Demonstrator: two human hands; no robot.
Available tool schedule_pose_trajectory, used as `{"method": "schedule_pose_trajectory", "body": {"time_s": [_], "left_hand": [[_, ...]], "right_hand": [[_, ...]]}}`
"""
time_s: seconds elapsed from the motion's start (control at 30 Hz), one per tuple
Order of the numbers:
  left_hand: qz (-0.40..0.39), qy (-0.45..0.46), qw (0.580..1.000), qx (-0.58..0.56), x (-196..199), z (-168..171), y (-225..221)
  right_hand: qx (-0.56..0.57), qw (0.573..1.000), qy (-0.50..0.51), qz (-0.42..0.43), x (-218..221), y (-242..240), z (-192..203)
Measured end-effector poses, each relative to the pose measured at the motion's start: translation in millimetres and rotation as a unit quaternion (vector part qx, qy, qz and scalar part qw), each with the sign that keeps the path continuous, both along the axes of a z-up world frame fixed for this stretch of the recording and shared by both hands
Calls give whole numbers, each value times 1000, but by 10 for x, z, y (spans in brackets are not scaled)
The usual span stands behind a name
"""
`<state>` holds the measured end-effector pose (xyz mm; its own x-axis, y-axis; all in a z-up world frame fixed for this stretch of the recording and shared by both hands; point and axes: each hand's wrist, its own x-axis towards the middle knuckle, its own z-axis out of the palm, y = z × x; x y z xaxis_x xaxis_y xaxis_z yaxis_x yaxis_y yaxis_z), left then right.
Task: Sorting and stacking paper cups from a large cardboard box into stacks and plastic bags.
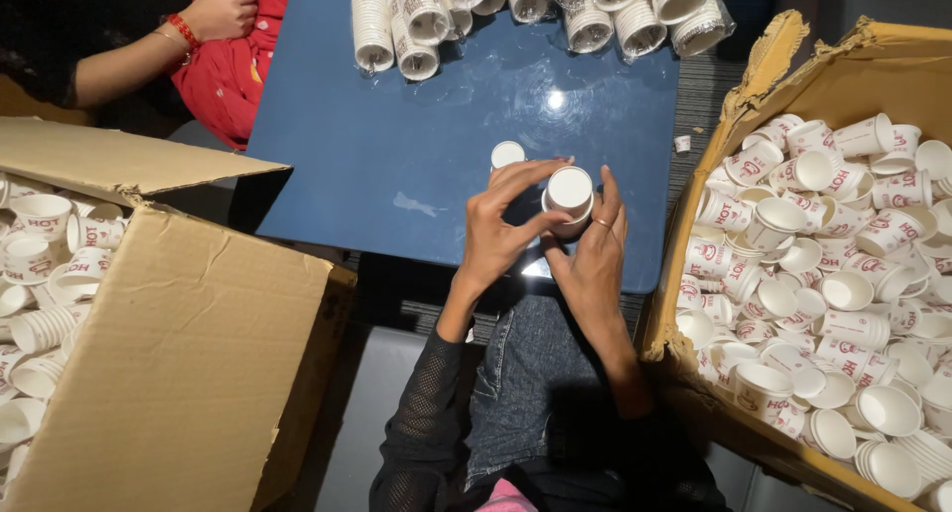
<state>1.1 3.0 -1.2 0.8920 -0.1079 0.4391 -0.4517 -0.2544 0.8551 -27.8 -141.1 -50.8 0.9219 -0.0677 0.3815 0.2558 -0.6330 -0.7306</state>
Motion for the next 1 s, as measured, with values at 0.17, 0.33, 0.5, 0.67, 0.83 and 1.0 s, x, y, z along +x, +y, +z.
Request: {"method": "schedule_pose_trajectory", "body": {"time_s": [0.17, 0.33, 0.5, 0.67, 0.83, 1.0], "left_hand": [[110, -70, 989, 72, 232, -57, 97], [154, -80, 960, 220, 323, -205, 151], [113, 30, 992, -37, 202, -120, 136], [53, -24, 994, -87, -101, 350, -106], [-9, -34, 999, -14, -88, 294, -328], [-3, -47, 996, 71, -86, 178, -317]], "right_hand": [[-15, 1000, -26, 8, -32, 9, 90], [-15, 1000, -19, 6, -12, 21, 134], [-20, 1000, -24, 4, -25, 23, 153], [12, 1000, 14, 3, -37, 26, 154], [-35, 999, -16, 7, 3, -12, 41], [-52, 997, -50, 10, 23, -37, -61]]}}
